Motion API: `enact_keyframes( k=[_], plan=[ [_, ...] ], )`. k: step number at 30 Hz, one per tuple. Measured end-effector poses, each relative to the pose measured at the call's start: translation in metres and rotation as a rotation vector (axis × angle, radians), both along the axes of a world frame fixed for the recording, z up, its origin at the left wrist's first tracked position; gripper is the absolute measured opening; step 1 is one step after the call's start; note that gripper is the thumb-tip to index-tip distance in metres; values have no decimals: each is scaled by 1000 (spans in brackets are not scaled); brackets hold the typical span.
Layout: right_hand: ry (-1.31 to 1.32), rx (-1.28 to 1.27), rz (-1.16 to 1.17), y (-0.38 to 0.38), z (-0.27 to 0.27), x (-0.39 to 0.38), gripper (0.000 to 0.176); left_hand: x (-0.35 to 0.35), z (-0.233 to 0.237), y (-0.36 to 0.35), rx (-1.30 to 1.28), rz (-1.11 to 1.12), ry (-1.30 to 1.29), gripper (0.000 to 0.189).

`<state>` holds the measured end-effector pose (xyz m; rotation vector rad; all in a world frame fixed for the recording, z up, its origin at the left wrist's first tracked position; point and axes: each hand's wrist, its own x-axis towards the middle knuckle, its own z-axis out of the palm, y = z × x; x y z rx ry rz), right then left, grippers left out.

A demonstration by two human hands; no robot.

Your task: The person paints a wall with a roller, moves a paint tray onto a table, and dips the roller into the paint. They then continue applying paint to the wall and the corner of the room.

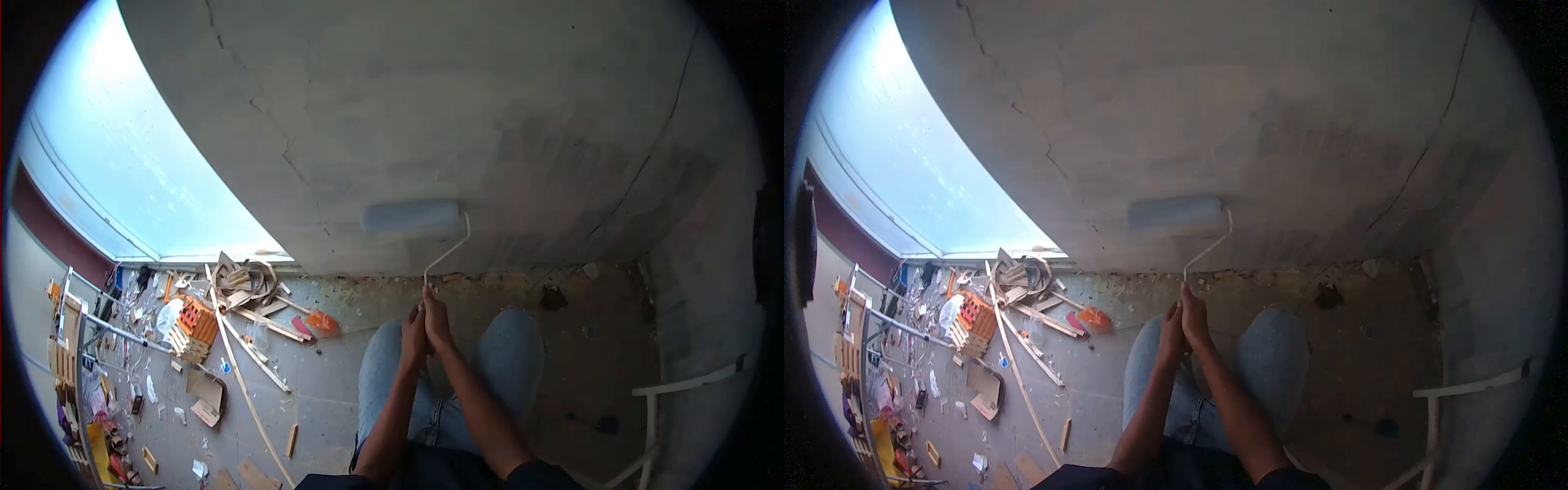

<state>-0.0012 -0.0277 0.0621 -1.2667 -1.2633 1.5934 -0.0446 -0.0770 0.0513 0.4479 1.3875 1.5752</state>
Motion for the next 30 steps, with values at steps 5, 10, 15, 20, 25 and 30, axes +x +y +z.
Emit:
enact_keyframes(
  k=[5, 10, 15, 20, 25, 30],
  plan=[
    [-73, 44, 26, 9, -27, -1, 61, 5, 0, 2, -15, 20, -191, 32],
    [-148, -210, -62, 7, -77, 1, 63, 9, -29, -11, -57, -87, 11, 31],
    [7, 39, 6, 4, -7, -4, 60, 2, 20, -1, -2, 4, -5, 31],
    [90, 154, -2, 21, -14, -16, 55, -12, 6, 15, 114, -18, -146, 32],
    [-37, -128, 4, 6, -60, 6, 58, 10, -30, -1, -57, 10, -177, 36],
    [-187, -306, -27, 6, -96, 14, 60, 13, -71, -1, -171, -27, -192, 38]
  ],
)
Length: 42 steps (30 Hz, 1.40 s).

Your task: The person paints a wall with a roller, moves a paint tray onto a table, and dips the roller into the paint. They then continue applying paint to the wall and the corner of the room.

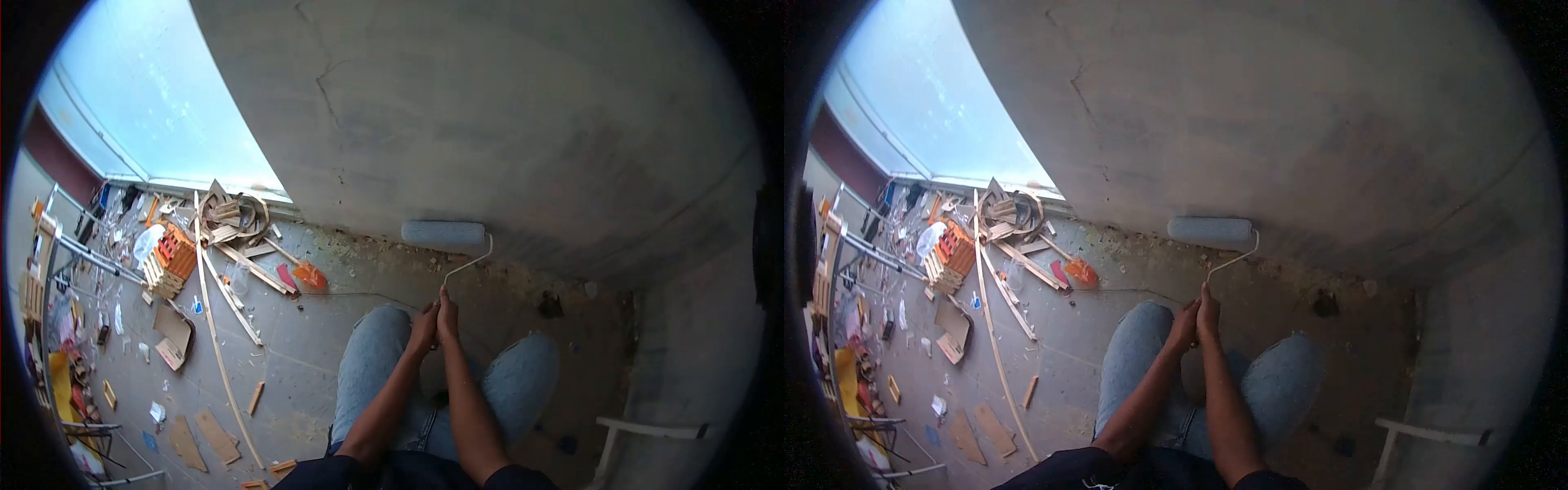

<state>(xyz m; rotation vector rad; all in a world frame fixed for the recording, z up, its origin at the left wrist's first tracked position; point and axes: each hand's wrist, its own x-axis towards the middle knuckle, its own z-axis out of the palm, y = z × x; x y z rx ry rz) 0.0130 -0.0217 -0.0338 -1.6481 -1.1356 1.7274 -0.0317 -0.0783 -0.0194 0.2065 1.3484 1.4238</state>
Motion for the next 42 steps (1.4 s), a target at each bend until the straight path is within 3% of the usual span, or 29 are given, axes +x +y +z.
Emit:
enact_keyframes(
  k=[6, 10, 14, 16, 19, 22, 26, 29, 32, 35, 39, 42],
  plan=[
    [264, 94, 6, 1, 55, -15, 54, -16, 45, 1, 70, 5, 159, 38],
    [172, 127, 26, 2, 25, -20, 53, -18, -1, 4, 101, 37, 9, 40],
    [120, -15, -33, -11, -25, -17, 54, -12, -42, -6, -52, 61, 21, 40],
    [149, -85, -47, -8, -11, -26, 54, -22, -36, -1, -105, 76, 90, 35],
    [194, 2, 29, -9, 12, -32, 53, -31, -5, -6, -77, 84, 273, 36],
    [213, 5, -23, -10, 15, -47, 52, -49, 18, -4, -145, 19, 171, 36],
    [139, -177, -27, -9, -7, -47, 51, -46, -30, -4, -208, -33, 165, 39],
    [242, -158, -23, 0, 1, -53, 50, -61, -11, 3, -210, -87, 261, 36],
    [334, -169, 5, -12, 70, -53, 48, -56, 59, -8, -198, -7, 293, 35],
    [265, -134, -70, -14, 53, -66, 48, -64, 47, -8, -150, 28, 242, 36],
    [240, -274, -62, -9, 0, -71, 47, -76, 8, -4, -287, -17, 244, 37],
    [242, -194, -43, -9, 6, -80, 47, -89, 6, -4, -191, -50, 214, 38]
  ],
)
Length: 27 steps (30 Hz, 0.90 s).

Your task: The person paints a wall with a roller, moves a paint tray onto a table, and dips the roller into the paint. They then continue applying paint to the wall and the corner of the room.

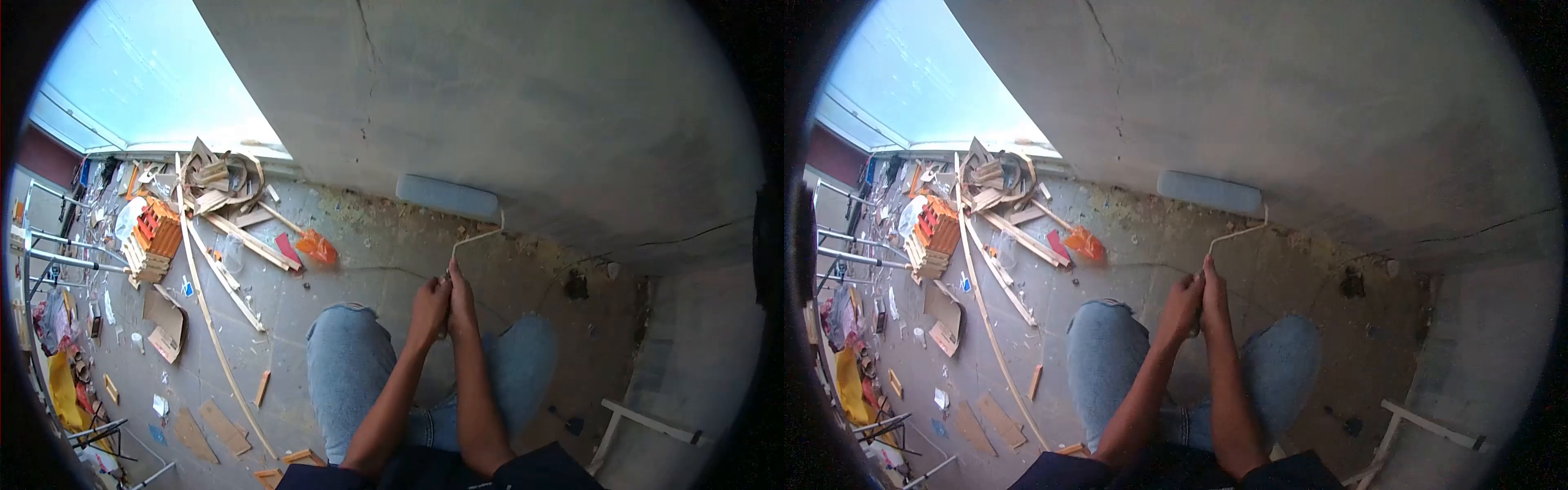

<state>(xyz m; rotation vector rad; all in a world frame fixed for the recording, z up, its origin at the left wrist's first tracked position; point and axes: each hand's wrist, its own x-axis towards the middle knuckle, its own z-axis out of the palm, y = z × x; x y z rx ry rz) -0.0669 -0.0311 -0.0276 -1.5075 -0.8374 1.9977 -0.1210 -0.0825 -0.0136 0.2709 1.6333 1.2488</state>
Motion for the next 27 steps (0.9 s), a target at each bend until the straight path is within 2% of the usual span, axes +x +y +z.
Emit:
enact_keyframes(
  k=[2, 5, 8, 11, 12, 13, 15, 17, 19, 20, 23, 24, 26, 27],
  plan=[
    [-7, 60, -6, -16, 48, -3, 47, 2, 39, -15, 47, 14, 41, 38],
    [-41, 98, 13, -17, 81, -7, 47, -4, 75, -18, 135, 11, 18, 36],
    [-140, 311, 5, -19, 19, -8, 50, 2, 2, -16, 245, 51, -168, 32],
    [-187, 164, 3, -14, 8, -5, 54, 2, 5, -12, 164, 44, -371, 31],
    [-175, 36, 3, -12, 10, 0, 58, 5, 10, -11, 98, 53, -410, 32],
    [-169, 16, -9, -17, 15, 5, 58, 9, 0, -18, 95, 27, -402, 32],
    [-147, 29, -25, -8, 29, 7, 60, 8, -14, -6, 145, -23, -379, 33],
    [-93, 88, -4, -10, 12, 8, 57, 12, 26, -10, 138, 9, -299, 31],
    [-8, 205, -27, -20, 28, 3, 51, 14, 45, -14, 196, 56, -232, 30],
    [32, 169, -106, -20, 29, -2, 53, 9, 26, -14, 159, -18, -159, 30],
    [-121, 162, -14, -15, -19, 0, 66, 3, -20, -12, 8, -25, -315, 29],
    [-130, 90, -12, -15, -21, 3, 66, 1, -32, -8, 13, -99, -323, 28],
    [-133, -36, 3, -8, -15, 3, 67, 2, -13, -18, 47, -122, -335, 27],
    [-150, 93, -4, -4, -9, 1, 67, 2, -4, -11, 83, -133, -340, 26]
  ],
)
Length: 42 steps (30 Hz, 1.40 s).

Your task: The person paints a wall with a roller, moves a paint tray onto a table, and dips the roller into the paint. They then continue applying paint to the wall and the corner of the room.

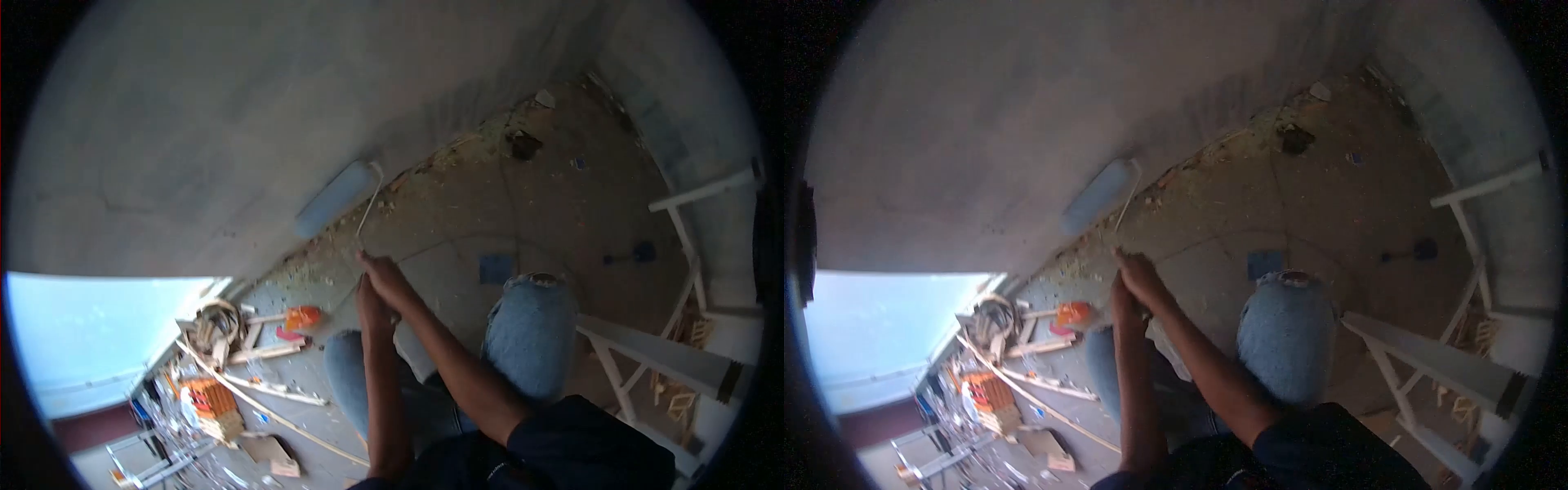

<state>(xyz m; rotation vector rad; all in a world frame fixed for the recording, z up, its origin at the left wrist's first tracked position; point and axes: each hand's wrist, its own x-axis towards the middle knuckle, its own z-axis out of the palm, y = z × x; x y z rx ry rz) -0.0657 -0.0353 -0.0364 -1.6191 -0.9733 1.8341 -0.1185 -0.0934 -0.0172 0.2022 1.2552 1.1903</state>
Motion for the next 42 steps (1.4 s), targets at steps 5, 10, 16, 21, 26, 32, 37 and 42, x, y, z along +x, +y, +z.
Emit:
enact_keyframes(
  k=[5, 10, 16, 21, 26, 32, 37, 42],
  plan=[
    [-68, 79, 104, -13, 43, -12, 71, -4, 17, 9, 39, -10, 2, 27],
    [-96, -16, 20, -12, -18, -13, 70, -4, -11, 16, -56, -49, 42, 28],
    [-41, 14, 121, -10, 40, -14, 73, -3, 23, 6, 2, 15, 61, 29],
    [-59, 56, 90, -8, -6, -3, 66, -1, -6, 7, -45, 2, 127, 31],
    [78, 68, 18, -14, 29, -4, 57, -2, 14, -4, -2, 120, 154, 28],
    [107, -22, -21, -9, 24, -11, 48, -8, 3, -1, -9, 138, 209, 28],
    [192, -80, -43, -21, 15, -23, 44, -20, 18, -8, -23, 140, 268, 27],
    [224, -106, -69, -7, 24, -27, 42, -23, -9, -7, -14, 138, 286, 27]
  ],
)
